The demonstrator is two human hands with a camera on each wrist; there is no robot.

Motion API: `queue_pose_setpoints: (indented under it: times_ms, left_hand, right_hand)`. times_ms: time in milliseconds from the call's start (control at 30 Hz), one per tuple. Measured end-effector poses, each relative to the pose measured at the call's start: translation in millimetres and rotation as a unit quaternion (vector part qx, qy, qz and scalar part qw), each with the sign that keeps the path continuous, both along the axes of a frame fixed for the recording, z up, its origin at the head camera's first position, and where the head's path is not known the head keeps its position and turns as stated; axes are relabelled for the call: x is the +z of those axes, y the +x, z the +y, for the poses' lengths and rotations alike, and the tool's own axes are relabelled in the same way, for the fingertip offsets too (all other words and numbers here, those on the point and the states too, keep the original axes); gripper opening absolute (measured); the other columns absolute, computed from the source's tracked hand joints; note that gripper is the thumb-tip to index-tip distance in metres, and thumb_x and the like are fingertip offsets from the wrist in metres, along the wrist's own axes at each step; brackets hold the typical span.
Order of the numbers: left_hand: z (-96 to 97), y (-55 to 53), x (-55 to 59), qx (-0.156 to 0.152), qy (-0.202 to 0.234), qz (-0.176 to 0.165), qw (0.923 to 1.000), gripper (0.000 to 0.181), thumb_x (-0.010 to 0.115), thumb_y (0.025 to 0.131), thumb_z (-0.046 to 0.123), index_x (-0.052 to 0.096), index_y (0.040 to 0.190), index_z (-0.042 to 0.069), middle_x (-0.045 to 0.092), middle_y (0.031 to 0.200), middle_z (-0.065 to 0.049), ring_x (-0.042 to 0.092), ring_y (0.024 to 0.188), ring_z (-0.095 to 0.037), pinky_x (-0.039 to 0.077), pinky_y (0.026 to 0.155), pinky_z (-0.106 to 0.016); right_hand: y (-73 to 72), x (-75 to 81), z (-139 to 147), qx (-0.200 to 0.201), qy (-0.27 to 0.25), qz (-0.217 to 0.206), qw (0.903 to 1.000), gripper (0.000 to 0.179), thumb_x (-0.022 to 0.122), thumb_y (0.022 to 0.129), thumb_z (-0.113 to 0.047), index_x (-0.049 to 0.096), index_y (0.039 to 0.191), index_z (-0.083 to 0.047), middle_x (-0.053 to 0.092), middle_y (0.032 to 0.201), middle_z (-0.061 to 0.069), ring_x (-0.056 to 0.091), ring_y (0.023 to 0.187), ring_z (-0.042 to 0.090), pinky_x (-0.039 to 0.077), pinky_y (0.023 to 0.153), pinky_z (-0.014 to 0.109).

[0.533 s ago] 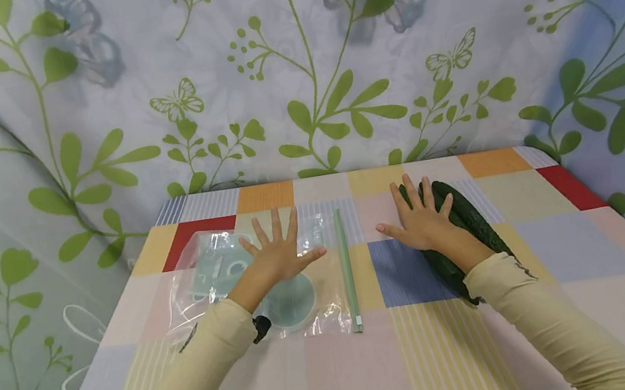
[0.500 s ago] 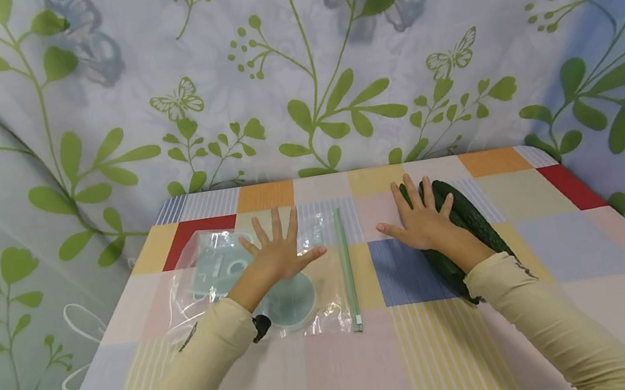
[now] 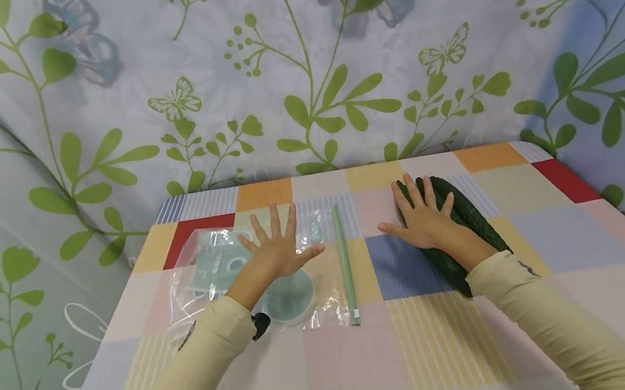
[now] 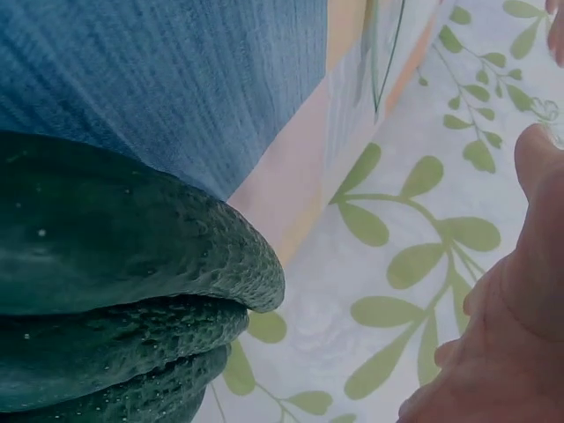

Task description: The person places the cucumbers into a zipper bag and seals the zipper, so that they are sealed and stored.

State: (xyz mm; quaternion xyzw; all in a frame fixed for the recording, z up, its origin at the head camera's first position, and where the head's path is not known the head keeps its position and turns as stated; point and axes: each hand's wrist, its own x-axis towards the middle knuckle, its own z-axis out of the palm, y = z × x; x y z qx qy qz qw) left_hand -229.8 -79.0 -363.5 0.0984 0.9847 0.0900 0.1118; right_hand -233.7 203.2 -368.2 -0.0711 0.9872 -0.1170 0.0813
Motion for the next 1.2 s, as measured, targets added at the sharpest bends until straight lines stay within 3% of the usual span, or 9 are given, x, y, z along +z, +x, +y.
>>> queue_pose_setpoints:
  times_ms: [133,233,333,467,600,700,833,1100,1200]
  left_hand:
    - [10.5,10.3,1.0,-0.009,-0.004,0.010,0.9999,0.094,0.038,0.081,0.071,-0.015,0.145,0.027,-0.022,0.150,-0.013,-0.018,0.131,-0.052,-0.003,0.094,-0.076]
    - [21.7,22.4,2.5,-0.022,-0.015,0.011,0.9996,0.090,0.038,0.081,0.069,-0.010,0.146,0.028,-0.002,0.153,-0.016,-0.004,0.133,-0.053,0.002,0.094,-0.076]
    - [33.5,34.6,2.0,-0.046,-0.037,-0.006,0.9983,0.085,0.036,0.083,0.069,-0.004,0.147,0.030,0.022,0.149,-0.018,0.015,0.132,-0.052,0.009,0.094,-0.076]
    - [46.0,47.9,-1.0,-0.078,-0.062,-0.039,0.9943,0.078,0.036,0.084,0.067,0.002,0.146,0.034,0.038,0.141,-0.018,0.033,0.128,-0.047,0.018,0.094,-0.073]
    - [53.3,57.0,-5.1,-0.097,-0.086,-0.074,0.9888,0.074,0.039,0.083,0.066,0.007,0.145,0.039,0.042,0.138,-0.015,0.046,0.119,-0.043,0.022,0.095,-0.071]
    - [56.5,61.1,-9.7,-0.107,-0.098,-0.087,0.9856,0.072,0.040,0.083,0.065,0.011,0.144,0.042,0.042,0.138,-0.015,0.051,0.114,-0.042,0.023,0.096,-0.070]
    - [54.9,61.0,-15.4,-0.110,-0.096,-0.081,0.9860,0.069,0.042,0.083,0.064,0.017,0.143,0.043,0.038,0.140,-0.017,0.046,0.118,-0.044,0.023,0.095,-0.071]
    - [53.4,57.1,-22.9,-0.105,-0.076,-0.089,0.9875,0.064,0.044,0.083,0.062,0.024,0.140,0.044,0.030,0.144,-0.017,0.036,0.125,-0.047,0.019,0.096,-0.072]
    - [53.6,56.9,-27.5,-0.101,-0.071,-0.091,0.9882,0.062,0.044,0.083,0.063,0.027,0.139,0.044,0.031,0.145,-0.016,0.036,0.126,-0.046,0.017,0.096,-0.072]
  right_hand:
    - [4.1,-3.7,5,-0.009,0.009,-0.010,0.9999,0.098,0.032,0.080,-0.073,-0.013,0.146,-0.016,-0.026,0.149,0.010,-0.027,0.132,0.040,-0.013,0.092,0.074]
    - [8.0,-5.6,9,-0.014,0.011,-0.015,0.9997,0.098,0.035,0.080,-0.072,-0.015,0.145,-0.018,-0.023,0.150,0.012,-0.017,0.135,0.044,-0.007,0.093,0.075]
    - [13.6,-6.4,13,-0.023,0.021,-0.021,0.9993,0.098,0.037,0.081,-0.071,-0.016,0.145,-0.018,-0.017,0.151,0.015,-0.004,0.135,0.048,0.003,0.094,0.076]
    - [23.1,-8.6,21,-0.034,0.035,-0.016,0.9987,0.100,0.041,0.081,-0.069,-0.016,0.145,-0.017,0.000,0.149,0.023,0.017,0.129,0.053,0.024,0.090,0.073]
    - [33.1,-12.5,30,-0.043,0.036,-0.002,0.9984,0.097,0.048,0.084,-0.060,-0.009,0.146,-0.011,0.021,0.139,0.033,0.040,0.112,0.053,0.046,0.068,0.056]
    - [40.4,-14.2,36,-0.051,0.026,-0.013,0.9983,0.094,0.053,0.085,-0.051,-0.003,0.146,-0.005,0.026,0.133,0.038,0.054,0.089,0.046,0.044,0.051,0.040]
    - [41.0,-15.8,38,-0.054,0.022,-0.040,0.9975,0.091,0.056,0.086,-0.045,0.001,0.146,-0.004,0.023,0.134,0.042,0.056,0.062,0.032,0.041,0.045,0.035]
    - [37.8,-24.6,29,-0.050,0.054,-0.054,0.9959,0.086,0.063,0.081,-0.043,0.024,0.139,0.005,0.035,0.129,0.038,0.057,0.085,0.045,0.048,0.060,0.046]
    - [37.5,-29.5,26,-0.042,0.073,-0.059,0.9947,0.080,0.068,0.078,-0.040,0.036,0.127,0.014,0.042,0.118,0.036,0.058,0.079,0.042,0.049,0.060,0.045]
